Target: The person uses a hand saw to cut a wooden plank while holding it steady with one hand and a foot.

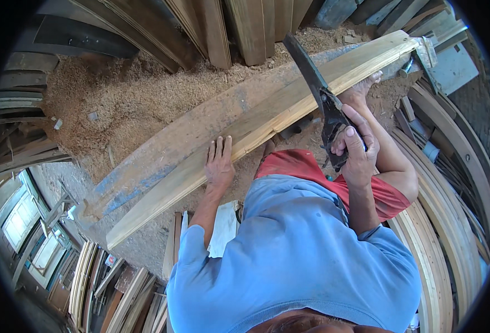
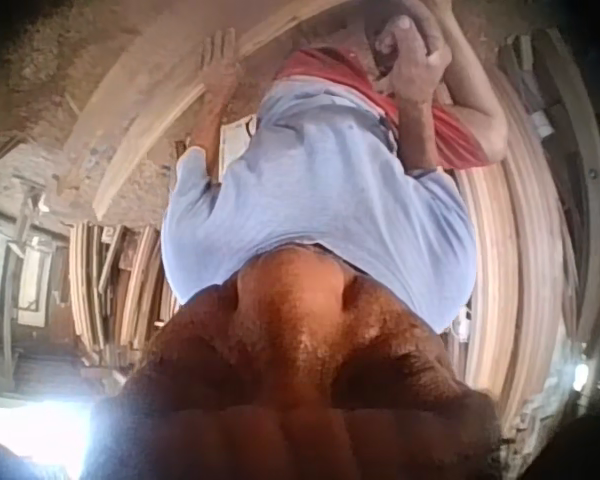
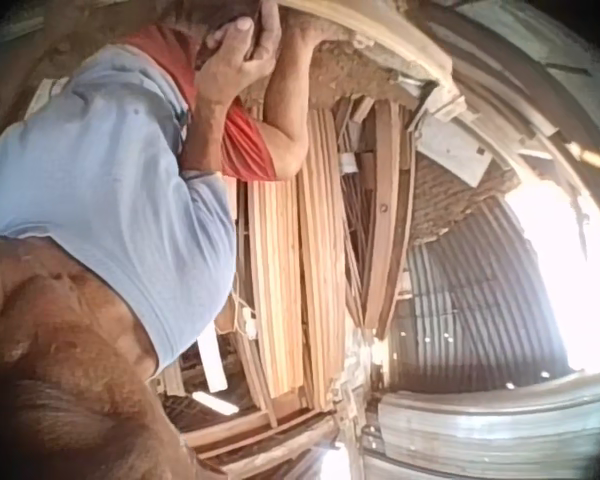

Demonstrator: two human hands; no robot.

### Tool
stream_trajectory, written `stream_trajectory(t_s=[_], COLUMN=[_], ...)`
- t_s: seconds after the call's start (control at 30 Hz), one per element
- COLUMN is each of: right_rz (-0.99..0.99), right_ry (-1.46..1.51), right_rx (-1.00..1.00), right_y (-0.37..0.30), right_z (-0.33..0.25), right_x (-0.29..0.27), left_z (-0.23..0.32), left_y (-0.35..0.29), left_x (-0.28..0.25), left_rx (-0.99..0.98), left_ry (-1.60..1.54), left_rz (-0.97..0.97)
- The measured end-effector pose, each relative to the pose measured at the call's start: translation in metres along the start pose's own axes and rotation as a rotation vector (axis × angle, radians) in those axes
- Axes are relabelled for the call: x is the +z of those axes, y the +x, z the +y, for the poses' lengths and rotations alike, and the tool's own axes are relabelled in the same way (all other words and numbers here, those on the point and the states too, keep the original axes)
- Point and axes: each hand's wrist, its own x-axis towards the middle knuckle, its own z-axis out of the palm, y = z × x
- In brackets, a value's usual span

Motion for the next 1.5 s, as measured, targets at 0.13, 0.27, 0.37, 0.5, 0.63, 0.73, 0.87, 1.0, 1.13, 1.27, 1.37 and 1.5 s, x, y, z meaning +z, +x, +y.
stream_trajectory(t_s=[0.13, 0.27, 0.37, 0.5, 0.63, 0.73, 0.87, 1.0, 1.13, 1.27, 1.37, 1.5], right_rz=[0.006, -0.005, 0.006, 0.022, 0.012, 0.006, -0.015, -0.019, -0.157, -0.283, -0.408, -0.614], right_ry=[-0.014, -0.022, -0.01, 0.025, 0.14, 0.335, 0.47, 0.443, 0.313, 0.354, 0.435, 0.27], right_rx=[0.036, 0.042, 0.027, -0.024, -0.098, -0.111, -0.109, -0.158, -0.117, -0.011, -0.001, 0.115], right_y=[0.006, 0.011, 0.009, 0.008, 0.006, 0.003, 0.0, -0.008, -0.009, -0.021, -0.027, -0.021], right_z=[0.0, 0.0, -0.001, -0.013, -0.017, -0.018, -0.02, -0.026, -0.016, -0.008, -0.002, 0.01], right_x=[0.003, 0.002, 0.005, 0.015, 0.017, 0.017, 0.018, 0.02, 0.039, 0.043, 0.047, 0.031], left_z=[0.005, 0.002, -0.004, -0.039, -0.03, -0.004, 0.007, 0.024, 0.069, 0.146, 0.118, 0.104], left_y=[-0.001, 0.005, 0.03, 0.091, 0.126, 0.143, 0.159, 0.164, 0.184, 0.186, 0.193, 0.18], left_x=[0.002, -0.007, -0.034, -0.045, -0.043, -0.036, -0.041, -0.05, -0.085, -0.165, -0.163, -0.17], left_rx=[-0.005, -0.02, -0.128, -0.09, -0.016, -0.016, -0.002, 0.1, -0.236, 0.071, 0.289, 0.173], left_ry=[0.0, -0.027, -0.11, -0.122, -0.141, -0.081, -0.116, -0.417, -1.962, -2.651, -2.715, -2.573], left_rz=[0.014, -0.009, -0.22, -0.439, -0.383, -0.407, -0.439, -0.038, -0.034, -0.258, -0.25, -0.201])
